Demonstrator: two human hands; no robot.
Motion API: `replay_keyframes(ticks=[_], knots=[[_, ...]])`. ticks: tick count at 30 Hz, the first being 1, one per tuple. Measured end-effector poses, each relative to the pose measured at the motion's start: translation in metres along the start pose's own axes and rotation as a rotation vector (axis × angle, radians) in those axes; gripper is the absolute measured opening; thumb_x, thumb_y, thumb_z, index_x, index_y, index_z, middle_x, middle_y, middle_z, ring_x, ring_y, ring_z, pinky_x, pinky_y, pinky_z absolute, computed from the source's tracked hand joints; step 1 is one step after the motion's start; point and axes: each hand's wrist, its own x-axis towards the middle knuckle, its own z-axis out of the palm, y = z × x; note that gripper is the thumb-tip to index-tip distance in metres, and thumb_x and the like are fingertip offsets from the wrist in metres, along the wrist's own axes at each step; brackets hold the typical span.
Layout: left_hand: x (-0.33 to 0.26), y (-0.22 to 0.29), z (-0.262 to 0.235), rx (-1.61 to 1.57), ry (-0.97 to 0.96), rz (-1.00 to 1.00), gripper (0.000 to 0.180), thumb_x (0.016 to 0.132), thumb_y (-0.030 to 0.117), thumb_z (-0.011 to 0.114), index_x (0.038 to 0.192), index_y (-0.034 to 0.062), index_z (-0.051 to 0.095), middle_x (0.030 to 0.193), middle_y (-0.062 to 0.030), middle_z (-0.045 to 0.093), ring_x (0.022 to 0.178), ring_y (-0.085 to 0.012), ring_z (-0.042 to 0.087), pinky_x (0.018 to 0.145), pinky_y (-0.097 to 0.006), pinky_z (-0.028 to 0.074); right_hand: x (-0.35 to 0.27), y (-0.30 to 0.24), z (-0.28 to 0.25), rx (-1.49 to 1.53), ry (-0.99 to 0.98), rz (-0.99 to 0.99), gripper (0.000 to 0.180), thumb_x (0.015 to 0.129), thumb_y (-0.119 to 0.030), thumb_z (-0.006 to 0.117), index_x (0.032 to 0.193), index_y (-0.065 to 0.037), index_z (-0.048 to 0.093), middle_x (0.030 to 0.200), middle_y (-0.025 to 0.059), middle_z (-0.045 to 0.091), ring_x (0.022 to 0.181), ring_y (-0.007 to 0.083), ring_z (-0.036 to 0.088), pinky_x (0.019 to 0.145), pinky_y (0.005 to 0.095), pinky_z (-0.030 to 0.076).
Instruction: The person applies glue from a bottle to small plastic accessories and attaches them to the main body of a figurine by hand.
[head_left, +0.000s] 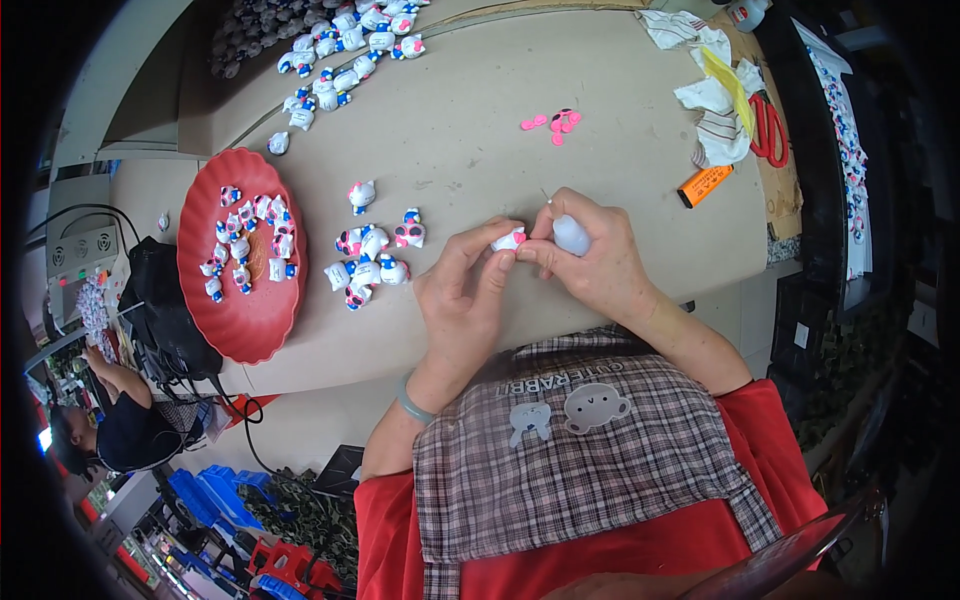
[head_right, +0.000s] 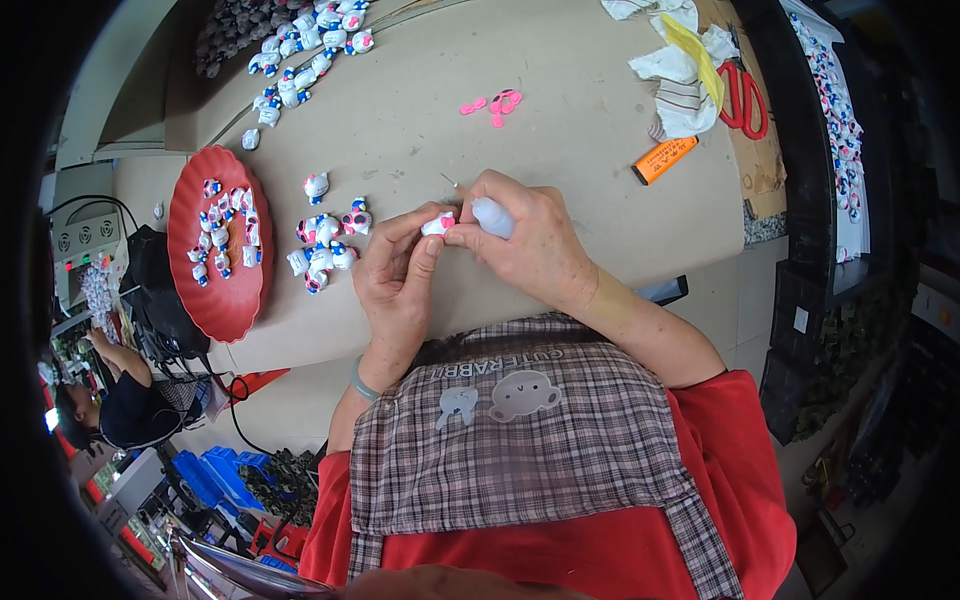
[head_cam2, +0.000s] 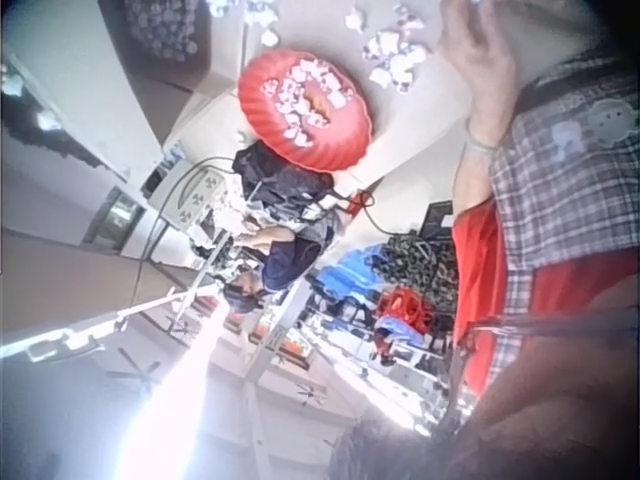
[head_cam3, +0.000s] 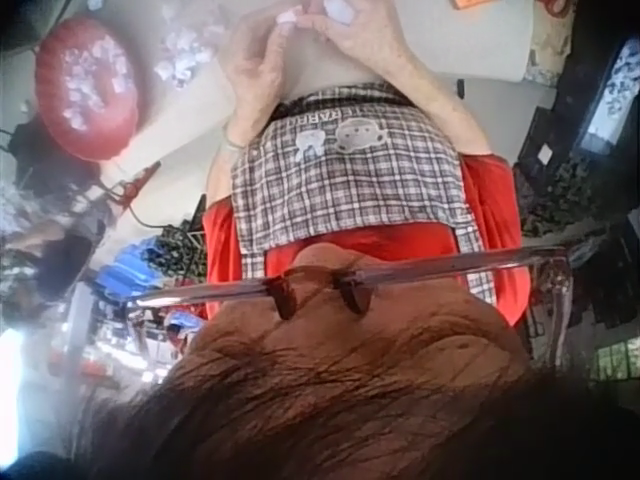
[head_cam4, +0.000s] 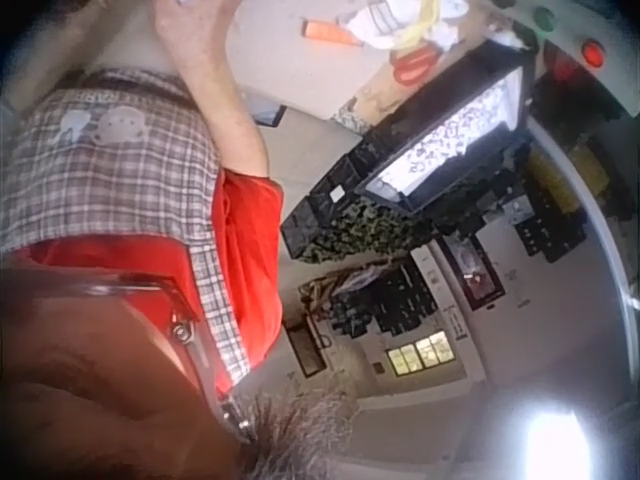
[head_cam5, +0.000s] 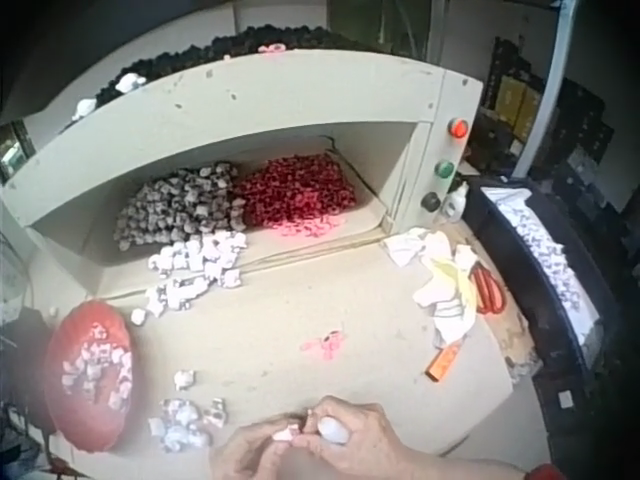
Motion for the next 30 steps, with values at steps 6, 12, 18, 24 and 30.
replay_keyframes(ticks=[6,12,18,24,30], knots=[[0.003,-0.002,-0.004,-0.246,-0.063,-0.148,0.026,0.089,0.002,0.058,0.114,-0.0042,0.055,0.108,-0.0174,0.064,0.095,-0.0201,0.063,0.085,-0.03,0.05,0.001,-0.004,-0.003,0.087,-0.044,0.084,0.02,0.079,-0.01,0.072,0.08,-0.002,0.054,0.068,0.0035,0.061,0.06,0.0118,0.062,0.051,0.0257,0.048],[0.004,-0.005,-0.011,-0.647,-0.182,-0.291,0.035,0.095,0.014,0.051,0.126,-0.0023,0.049,0.115,-0.0196,0.061,0.09,-0.0178,0.062,0.076,-0.027,0.049,0.0,-0.008,-0.022,0.293,-0.115,0.174,0.014,0.083,-0.008,0.068,0.087,-0.001,0.056,0.075,0.0024,0.061,0.063,0.0077,0.058,0.052,0.0226,0.046],[0.002,-0.004,-0.014,-0.851,-0.174,-0.435,0.033,0.095,0.019,0.052,0.122,0.0,0.053,0.111,-0.0203,0.062,0.086,-0.0201,0.062,0.079,-0.031,0.05,-0.003,0.001,-0.027,0.261,-0.112,0.157,0.014,0.084,-0.009,0.068,0.086,-0.001,0.056,0.073,0.0029,0.061,0.062,0.0078,0.058,0.053,0.0227,0.047],[0.004,-0.008,-0.021,-1.068,-0.232,-0.477,0.03,0.093,0.021,0.056,0.117,0.0025,0.057,0.106,-0.0194,0.063,0.082,-0.0215,0.058,0.075,-0.03,0.048,-0.002,0.004,-0.026,0.209,-0.129,0.12,0.014,0.083,-0.01,0.068,0.084,-0.002,0.057,0.074,0.0033,0.062,0.063,0.008,0.058,0.054,0.0231,0.049],[0.006,-0.005,-0.019,-1.143,-0.216,-0.51,0.028,0.092,0.021,0.057,0.114,0.0031,0.059,0.1,-0.0175,0.063,0.08,-0.0196,0.055,0.071,-0.028,0.046,-0.001,0.005,-0.027,0.213,-0.131,0.127,0.014,0.083,-0.009,0.069,0.084,-0.002,0.057,0.073,0.0029,0.062,0.063,0.0081,0.058,0.054,0.0236,0.049]])
